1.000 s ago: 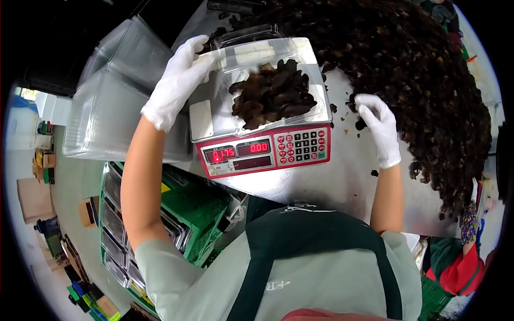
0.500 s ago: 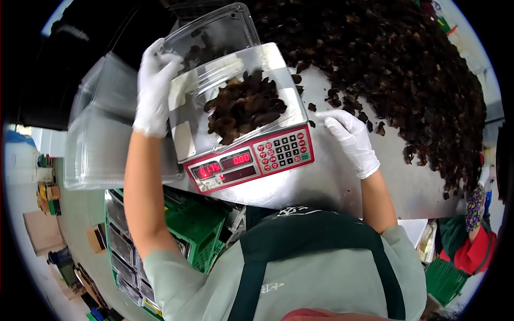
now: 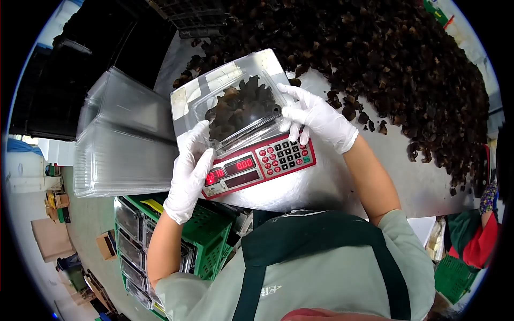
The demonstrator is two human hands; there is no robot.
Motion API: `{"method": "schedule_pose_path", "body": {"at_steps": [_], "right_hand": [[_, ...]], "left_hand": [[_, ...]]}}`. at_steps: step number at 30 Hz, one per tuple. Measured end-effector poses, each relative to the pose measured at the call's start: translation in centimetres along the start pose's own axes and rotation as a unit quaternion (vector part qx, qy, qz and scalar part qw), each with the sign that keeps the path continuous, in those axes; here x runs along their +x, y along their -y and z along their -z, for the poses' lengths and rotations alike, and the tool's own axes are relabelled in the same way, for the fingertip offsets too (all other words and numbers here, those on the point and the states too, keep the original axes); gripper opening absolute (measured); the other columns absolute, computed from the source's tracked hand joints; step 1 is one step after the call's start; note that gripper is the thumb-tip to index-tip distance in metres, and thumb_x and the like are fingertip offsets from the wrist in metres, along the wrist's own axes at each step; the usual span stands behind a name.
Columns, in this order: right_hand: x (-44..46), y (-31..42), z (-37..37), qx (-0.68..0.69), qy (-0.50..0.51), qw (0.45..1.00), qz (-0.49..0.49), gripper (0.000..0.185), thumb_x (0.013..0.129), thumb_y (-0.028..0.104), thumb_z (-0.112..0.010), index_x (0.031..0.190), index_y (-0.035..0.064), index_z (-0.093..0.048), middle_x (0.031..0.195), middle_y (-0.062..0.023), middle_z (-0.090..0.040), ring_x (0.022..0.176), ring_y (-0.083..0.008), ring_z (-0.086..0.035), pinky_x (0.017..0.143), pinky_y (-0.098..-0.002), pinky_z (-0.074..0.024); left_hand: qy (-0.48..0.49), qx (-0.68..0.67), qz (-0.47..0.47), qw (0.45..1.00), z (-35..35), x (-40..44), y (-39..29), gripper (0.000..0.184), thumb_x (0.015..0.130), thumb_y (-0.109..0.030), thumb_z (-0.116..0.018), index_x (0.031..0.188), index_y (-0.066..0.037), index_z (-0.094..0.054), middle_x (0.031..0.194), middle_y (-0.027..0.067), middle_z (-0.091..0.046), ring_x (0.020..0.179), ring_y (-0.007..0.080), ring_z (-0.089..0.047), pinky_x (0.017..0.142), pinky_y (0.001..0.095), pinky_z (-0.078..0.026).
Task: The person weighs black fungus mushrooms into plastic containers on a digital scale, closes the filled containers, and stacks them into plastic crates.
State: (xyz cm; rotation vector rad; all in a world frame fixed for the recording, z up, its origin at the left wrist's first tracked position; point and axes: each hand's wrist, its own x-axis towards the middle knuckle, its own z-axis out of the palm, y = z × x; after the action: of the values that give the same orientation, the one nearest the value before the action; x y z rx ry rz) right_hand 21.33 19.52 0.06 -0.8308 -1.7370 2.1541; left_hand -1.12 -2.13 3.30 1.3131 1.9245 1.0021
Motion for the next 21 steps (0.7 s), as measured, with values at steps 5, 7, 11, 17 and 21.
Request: {"method": "schedule_pose_path", "body": {"at_steps": [5,7,11,17,21], "right_hand": [[0.0,0.6,-0.3,0.041,0.034,0.998,-0.019,0.061,0.102,0.015,-0.053,0.157,0.0026,-0.031,0.088,-0.0081,-0.07,0.063,-0.0094,-0.066,0.05,-0.0198,-0.0539],[0.2,0.1,-0.4,0.058,0.015,0.998,0.006,0.065,0.098,0.009,-0.053,0.157,-0.0024,-0.029,0.086,-0.0085,-0.068,0.065,-0.0109,-0.067,0.051,-0.0223,-0.0541],[-2.0,-1.1,-2.5,0.089,-0.035,0.995,0.029,0.059,0.095,0.005,-0.047,0.153,0.0041,-0.041,0.078,-0.004,-0.066,0.056,-0.0064,-0.059,0.046,-0.0189,-0.0448],[-4.0,-1.5,-3.3,0.191,0.145,0.969,0.054,0.07,0.094,0.017,-0.066,0.15,-0.0111,-0.036,0.091,-0.0148,-0.074,0.044,-0.0096,-0.058,0.038,-0.0176,-0.0446],[-5.2,1.2,-8.7,0.073,0.24,0.966,-0.055,0.065,0.093,0.012,-0.066,0.151,-0.004,-0.041,0.073,-0.0118,-0.07,0.044,-0.0108,-0.058,0.04,-0.02,-0.0465]], "left_hand": [[-0.026,-0.284,0.122,0.951,-0.8,1.1,-0.6,0.079,0.1,0.0,-0.054,0.164,-0.014,-0.009,0.088,0.0083,-0.068,0.073,0.0107,-0.061,0.069,0.0244,-0.053],[-0.061,-0.342,0.127,0.929,-1.5,0.9,-0.4,0.081,0.096,0.004,-0.056,0.163,-0.017,-0.015,0.084,0.0084,-0.067,0.066,0.0133,-0.059,0.063,0.0242,-0.05],[-0.074,-0.322,0.133,0.934,-1.4,-3.1,-2.3,0.079,0.094,0.003,-0.057,0.161,-0.016,-0.019,0.087,0.0076,-0.066,0.07,0.0118,-0.061,0.066,0.0255,-0.052],[-0.124,-0.292,0.043,0.947,1.7,-11.9,-3.5,0.105,0.089,-0.039,-0.078,0.164,-0.014,-0.008,0.121,0.0124,-0.06,0.115,0.0217,-0.058,0.09,0.0376,-0.052],[-0.133,-0.373,0.098,0.913,2.3,-16.5,-1.5,0.11,0.076,-0.057,-0.083,0.159,-0.007,-0.03,0.149,0.0171,-0.048,0.138,0.0272,-0.045,0.102,0.0413,-0.05]]}}
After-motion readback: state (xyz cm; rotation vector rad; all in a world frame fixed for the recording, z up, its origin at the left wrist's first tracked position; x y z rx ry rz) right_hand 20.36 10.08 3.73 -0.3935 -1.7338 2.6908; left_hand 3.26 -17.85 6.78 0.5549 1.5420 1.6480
